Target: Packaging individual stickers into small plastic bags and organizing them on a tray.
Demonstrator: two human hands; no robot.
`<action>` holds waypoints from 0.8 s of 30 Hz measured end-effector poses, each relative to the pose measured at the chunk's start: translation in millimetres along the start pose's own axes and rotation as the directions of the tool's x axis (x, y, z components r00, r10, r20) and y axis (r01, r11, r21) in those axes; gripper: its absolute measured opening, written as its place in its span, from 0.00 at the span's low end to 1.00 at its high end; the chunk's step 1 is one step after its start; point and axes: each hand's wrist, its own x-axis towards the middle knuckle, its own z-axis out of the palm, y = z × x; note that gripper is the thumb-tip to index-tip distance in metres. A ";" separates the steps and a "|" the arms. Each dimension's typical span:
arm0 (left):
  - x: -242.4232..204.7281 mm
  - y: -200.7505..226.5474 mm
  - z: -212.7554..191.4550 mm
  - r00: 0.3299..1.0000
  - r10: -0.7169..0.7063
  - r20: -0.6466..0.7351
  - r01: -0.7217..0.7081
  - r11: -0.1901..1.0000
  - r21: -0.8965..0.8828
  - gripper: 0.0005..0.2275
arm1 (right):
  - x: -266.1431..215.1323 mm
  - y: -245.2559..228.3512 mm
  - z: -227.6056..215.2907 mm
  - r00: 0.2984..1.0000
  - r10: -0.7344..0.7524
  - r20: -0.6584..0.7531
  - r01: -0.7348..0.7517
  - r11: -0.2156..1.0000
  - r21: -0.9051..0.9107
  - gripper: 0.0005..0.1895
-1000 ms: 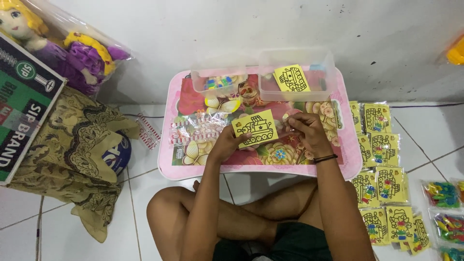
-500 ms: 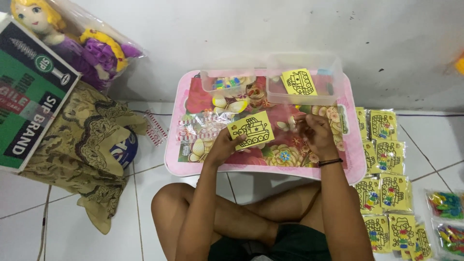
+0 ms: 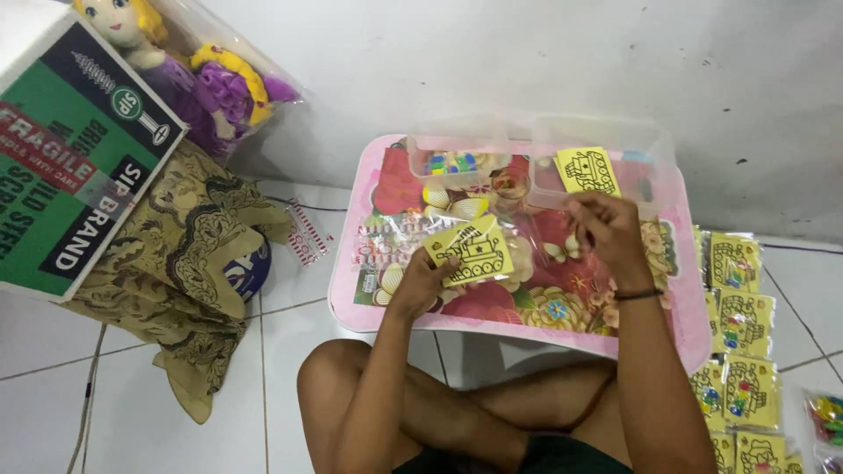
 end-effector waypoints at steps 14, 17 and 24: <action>-5.7 11.3 7.4 0.997 -0.021 0.072 0.024 0.999 -0.037 0.09 | 168.5 -38.3 124.4 0.807 0.252 0.535 0.451 0.323 -0.832 0.08; -4.3 7.1 2.9 0.997 -0.026 0.069 0.030 0.998 -0.051 0.09 | 180.8 -18.1 137.6 0.769 0.360 0.528 0.483 0.214 -0.849 0.11; -7.6 26.7 16.2 0.994 -0.032 0.100 0.035 0.999 -0.029 0.08 | 190.9 9.7 145.1 0.707 0.424 0.566 0.519 0.234 -0.823 0.15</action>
